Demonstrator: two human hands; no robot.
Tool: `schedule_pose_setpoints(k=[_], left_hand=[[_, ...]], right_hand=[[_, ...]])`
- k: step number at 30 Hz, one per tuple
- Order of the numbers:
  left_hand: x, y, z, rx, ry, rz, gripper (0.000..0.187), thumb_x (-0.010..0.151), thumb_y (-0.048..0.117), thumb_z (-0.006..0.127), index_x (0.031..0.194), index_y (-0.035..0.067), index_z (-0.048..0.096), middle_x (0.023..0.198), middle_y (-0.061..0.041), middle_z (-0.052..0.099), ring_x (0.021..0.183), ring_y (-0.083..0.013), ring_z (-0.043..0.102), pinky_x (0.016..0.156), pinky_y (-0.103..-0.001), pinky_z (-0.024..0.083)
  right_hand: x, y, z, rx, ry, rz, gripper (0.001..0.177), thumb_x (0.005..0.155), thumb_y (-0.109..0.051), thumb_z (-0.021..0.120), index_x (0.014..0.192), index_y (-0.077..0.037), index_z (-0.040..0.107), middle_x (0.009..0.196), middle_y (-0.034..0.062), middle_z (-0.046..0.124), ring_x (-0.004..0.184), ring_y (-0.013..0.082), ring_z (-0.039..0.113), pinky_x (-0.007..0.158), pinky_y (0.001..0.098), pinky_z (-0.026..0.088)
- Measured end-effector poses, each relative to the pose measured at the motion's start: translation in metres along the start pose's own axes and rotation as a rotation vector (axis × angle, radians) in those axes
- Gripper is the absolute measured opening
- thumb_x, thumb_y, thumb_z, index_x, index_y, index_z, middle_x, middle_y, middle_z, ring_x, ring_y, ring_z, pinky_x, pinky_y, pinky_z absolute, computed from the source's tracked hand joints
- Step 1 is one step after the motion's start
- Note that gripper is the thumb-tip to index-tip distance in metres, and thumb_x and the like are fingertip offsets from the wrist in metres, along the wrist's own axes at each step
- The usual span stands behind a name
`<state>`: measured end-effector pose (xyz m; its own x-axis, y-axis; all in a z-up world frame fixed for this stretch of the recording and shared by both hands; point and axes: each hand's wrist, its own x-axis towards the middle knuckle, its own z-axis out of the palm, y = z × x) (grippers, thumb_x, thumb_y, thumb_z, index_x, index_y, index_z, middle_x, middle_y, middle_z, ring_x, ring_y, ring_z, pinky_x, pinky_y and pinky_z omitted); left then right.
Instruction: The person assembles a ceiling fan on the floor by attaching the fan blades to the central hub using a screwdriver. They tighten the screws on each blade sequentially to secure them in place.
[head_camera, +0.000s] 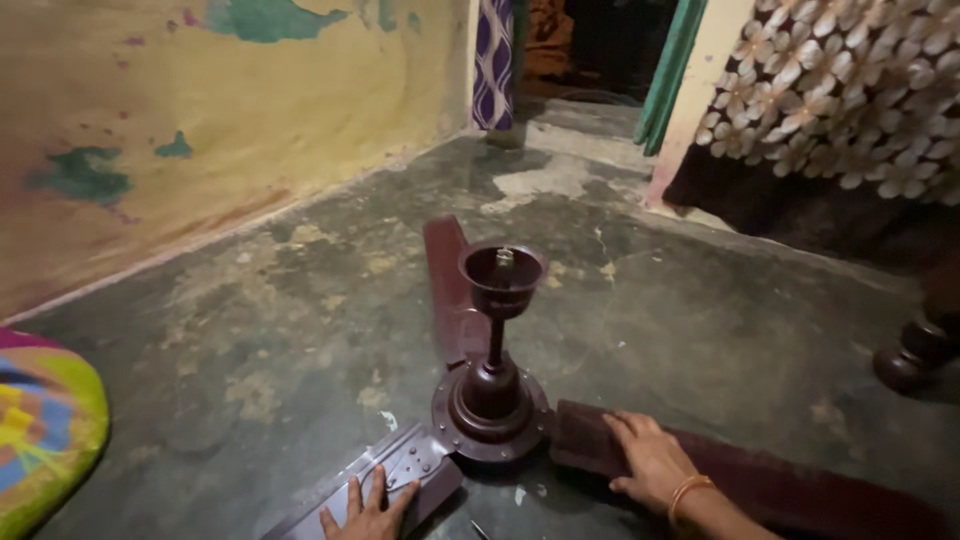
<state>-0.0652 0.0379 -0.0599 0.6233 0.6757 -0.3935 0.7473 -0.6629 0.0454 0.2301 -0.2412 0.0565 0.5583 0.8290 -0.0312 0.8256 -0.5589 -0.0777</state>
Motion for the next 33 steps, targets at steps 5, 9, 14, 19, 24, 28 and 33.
schedule_pose_setpoints(k=[5, 9, 14, 19, 24, 28, 33], left_hand=[[0.021, -0.001, 0.001, 0.048, 0.086, -0.024, 0.055, 0.099, 0.068, 0.043, 0.153, 0.062, 0.029, 0.175, 0.006, 0.009, 0.162, -0.0384, 0.011, 0.117, -0.084, 0.008], [0.019, -0.013, -0.012, 0.056, -0.014, 0.064, 0.064, 0.100, 0.064, 0.050, 0.157, 0.060, 0.022, 0.174, 0.004, 0.000, 0.160, -0.0438, 0.005, 0.114, -0.084, 0.010], [-0.006, -0.015, -0.042, 0.178, 0.161, 0.188, 0.078, 0.098, 0.023, 0.061, 0.158, 0.052, 0.021, 0.172, 0.001, 0.005, 0.156, -0.0428, 0.012, 0.106, -0.082, 0.029], [-0.012, -0.024, -0.074, 0.395, 0.216, 0.258, 0.089, 0.090, 0.019, 0.066, 0.161, 0.038, 0.016, 0.168, -0.007, 0.011, 0.152, -0.0433, 0.021, 0.108, -0.070, 0.039], [0.009, -0.029, -0.079, 0.326, 0.408, 0.332, 0.085, 0.090, 0.010, 0.058, 0.162, 0.033, 0.018, 0.168, -0.013, 0.022, 0.148, -0.0368, 0.034, 0.111, -0.052, 0.047], [0.025, -0.016, -0.062, 0.336, 0.499, 0.339, 0.079, 0.092, 0.014, 0.054, 0.161, 0.031, 0.019, 0.165, -0.010, 0.027, 0.150, -0.0331, 0.030, 0.115, -0.055, 0.035], [0.019, 0.013, -0.056, 0.271, 0.674, 0.500, 0.072, 0.089, 0.015, 0.054, 0.158, 0.021, 0.032, 0.163, -0.012, 0.035, 0.151, -0.0324, 0.032, 0.117, -0.056, 0.031]], right_hand=[[0.041, 0.016, -0.006, -0.028, -0.332, 0.114, 0.132, 0.066, -0.053, 0.098, 0.162, -0.029, 0.010, 0.168, 0.0089, 0.018, 0.158, 0.0307, 0.016, 0.126, 0.0491, 0.026], [0.050, 0.038, 0.018, 0.113, -0.468, 0.190, 0.132, 0.066, -0.072, 0.087, 0.165, -0.040, 0.005, 0.170, 0.0065, 0.020, 0.158, 0.0311, 0.020, 0.125, 0.0605, 0.023], [0.033, 0.073, 0.057, 0.165, -0.313, 0.141, 0.122, 0.063, -0.083, 0.077, 0.160, -0.028, 0.026, 0.155, 0.0138, 0.045, 0.145, 0.0328, 0.043, 0.119, 0.0490, 0.040], [-0.009, 0.078, 0.083, 0.340, -0.233, 0.257, 0.113, 0.063, -0.074, 0.082, 0.150, -0.012, 0.045, 0.142, 0.0198, 0.058, 0.134, 0.0344, 0.057, 0.112, 0.0448, 0.047], [-0.057, 0.048, 0.078, 0.410, -0.228, 0.458, 0.100, 0.060, -0.072, 0.079, 0.140, -0.013, 0.062, 0.129, 0.0170, 0.071, 0.123, 0.0324, 0.068, 0.107, 0.0419, 0.053], [-0.076, 0.009, 0.073, 0.459, -0.207, 0.415, 0.095, 0.066, -0.063, 0.085, 0.138, -0.007, 0.058, 0.128, 0.0183, 0.070, 0.122, 0.0319, 0.067, 0.104, 0.0418, 0.052], [-0.095, -0.039, 0.065, 0.459, -0.247, 0.489, 0.081, 0.074, -0.052, 0.085, 0.134, -0.005, 0.058, 0.123, 0.0203, 0.071, 0.117, 0.0334, 0.069, 0.102, 0.0422, 0.054]])
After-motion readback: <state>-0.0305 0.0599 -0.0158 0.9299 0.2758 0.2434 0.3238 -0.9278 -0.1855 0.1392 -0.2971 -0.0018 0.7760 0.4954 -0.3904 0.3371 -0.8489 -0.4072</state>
